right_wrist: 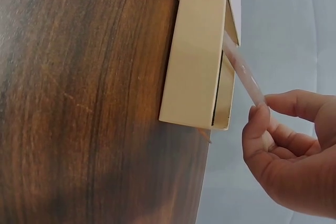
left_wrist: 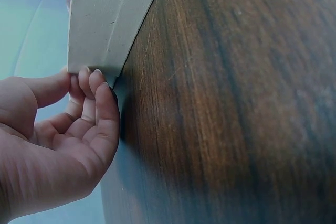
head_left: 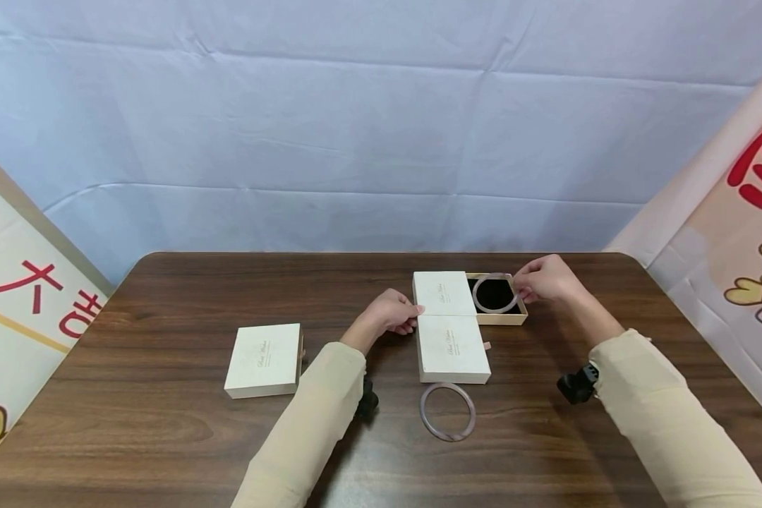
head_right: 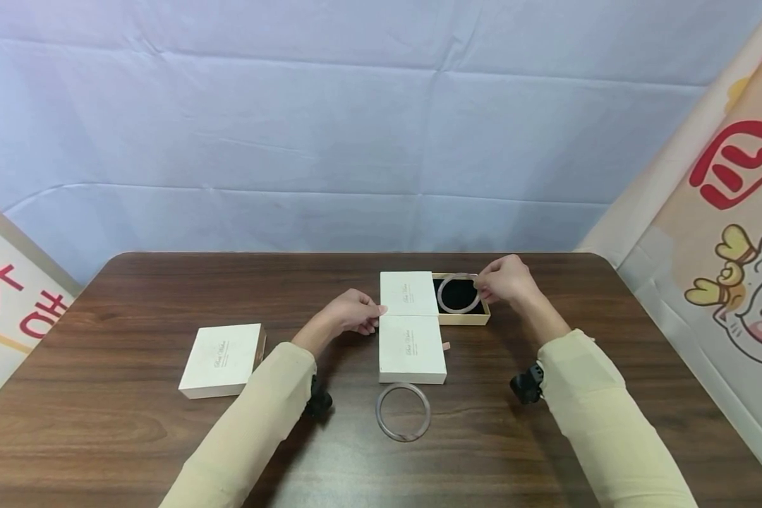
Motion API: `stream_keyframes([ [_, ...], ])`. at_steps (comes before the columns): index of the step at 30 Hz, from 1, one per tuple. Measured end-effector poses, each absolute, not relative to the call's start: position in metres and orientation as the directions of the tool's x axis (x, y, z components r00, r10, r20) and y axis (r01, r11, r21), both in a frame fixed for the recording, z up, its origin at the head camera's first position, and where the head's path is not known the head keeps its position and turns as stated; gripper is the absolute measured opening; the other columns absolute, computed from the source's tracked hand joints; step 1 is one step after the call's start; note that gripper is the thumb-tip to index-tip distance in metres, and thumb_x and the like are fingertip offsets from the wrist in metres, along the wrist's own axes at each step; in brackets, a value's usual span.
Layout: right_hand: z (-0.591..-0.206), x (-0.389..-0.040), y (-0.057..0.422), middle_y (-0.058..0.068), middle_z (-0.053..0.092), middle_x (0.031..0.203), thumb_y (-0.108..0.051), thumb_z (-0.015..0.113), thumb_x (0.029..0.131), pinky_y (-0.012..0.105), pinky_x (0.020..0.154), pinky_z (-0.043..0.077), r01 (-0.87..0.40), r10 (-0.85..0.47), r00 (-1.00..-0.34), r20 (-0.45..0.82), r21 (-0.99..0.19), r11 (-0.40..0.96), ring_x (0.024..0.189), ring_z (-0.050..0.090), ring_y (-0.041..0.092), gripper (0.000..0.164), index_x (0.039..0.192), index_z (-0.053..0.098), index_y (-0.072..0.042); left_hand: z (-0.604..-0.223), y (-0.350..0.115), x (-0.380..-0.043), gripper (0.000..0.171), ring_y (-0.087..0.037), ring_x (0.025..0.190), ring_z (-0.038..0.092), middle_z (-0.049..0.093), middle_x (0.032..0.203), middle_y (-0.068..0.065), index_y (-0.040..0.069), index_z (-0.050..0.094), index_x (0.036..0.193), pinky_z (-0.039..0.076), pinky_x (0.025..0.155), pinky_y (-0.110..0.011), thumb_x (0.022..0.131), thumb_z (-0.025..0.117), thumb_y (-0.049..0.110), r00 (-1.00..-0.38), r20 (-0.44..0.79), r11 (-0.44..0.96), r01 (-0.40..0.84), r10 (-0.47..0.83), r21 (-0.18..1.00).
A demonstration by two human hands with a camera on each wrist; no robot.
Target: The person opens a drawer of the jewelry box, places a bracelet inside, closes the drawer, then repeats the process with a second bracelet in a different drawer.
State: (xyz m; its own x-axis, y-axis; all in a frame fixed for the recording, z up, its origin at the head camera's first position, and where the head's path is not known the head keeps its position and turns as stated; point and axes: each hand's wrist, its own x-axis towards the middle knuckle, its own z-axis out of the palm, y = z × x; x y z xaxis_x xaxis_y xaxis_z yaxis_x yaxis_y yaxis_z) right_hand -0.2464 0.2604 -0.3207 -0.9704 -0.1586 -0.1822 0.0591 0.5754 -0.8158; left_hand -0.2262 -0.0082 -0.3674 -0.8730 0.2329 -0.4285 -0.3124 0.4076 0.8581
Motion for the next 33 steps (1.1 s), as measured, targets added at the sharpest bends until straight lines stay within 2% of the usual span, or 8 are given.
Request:
stream_keyframes([
  [18,-0.320,-0.245,0.263,0.007,0.063,0.071,0.005,0.049,0.088,0.033,0.064,0.053,0.104,-0.180,-0.956,-0.230,-0.844,0.526,0.061,0.062,0.014,0.027,0.106,0.048,0.026,-0.368,-0.008,-0.228,0.025,-0.015,0.055,0.053,0.054,0.064,-0.006,0.001,0.058,0.072,0.045,0.053,-0.024,0.092,0.057,0.017,-0.869,-0.436,0.404,-0.321,0.233,0.857],
  [25,-0.322,-0.245,0.266,0.012,0.063,0.079,0.006,0.047,0.091,0.035,0.068,0.053,0.120,-0.186,-0.953,-0.241,-0.859,0.498,0.068,0.063,0.016,0.026,0.107,0.046,0.026,-0.369,-0.008,-0.228,0.025,-0.015,0.054,0.053,0.054,0.063,-0.007,0.001,0.058,0.072,0.045,0.052,-0.024,0.092,0.057,0.016,-0.871,-0.434,0.401,-0.321,0.231,0.858],
  [33,-0.322,-0.244,0.273,0.013,0.063,0.080,0.008,0.043,0.090,0.036,0.067,0.053,0.128,-0.167,-0.959,-0.229,-0.875,0.466,0.069,0.064,0.018,0.023,0.105,0.045,0.025,-0.370,-0.008,-0.228,0.025,-0.016,0.055,0.053,0.055,0.064,-0.007,0.001,0.058,0.072,0.046,0.053,-0.025,0.092,0.057,0.016,-0.870,-0.431,0.390,-0.321,0.239,0.863],
])
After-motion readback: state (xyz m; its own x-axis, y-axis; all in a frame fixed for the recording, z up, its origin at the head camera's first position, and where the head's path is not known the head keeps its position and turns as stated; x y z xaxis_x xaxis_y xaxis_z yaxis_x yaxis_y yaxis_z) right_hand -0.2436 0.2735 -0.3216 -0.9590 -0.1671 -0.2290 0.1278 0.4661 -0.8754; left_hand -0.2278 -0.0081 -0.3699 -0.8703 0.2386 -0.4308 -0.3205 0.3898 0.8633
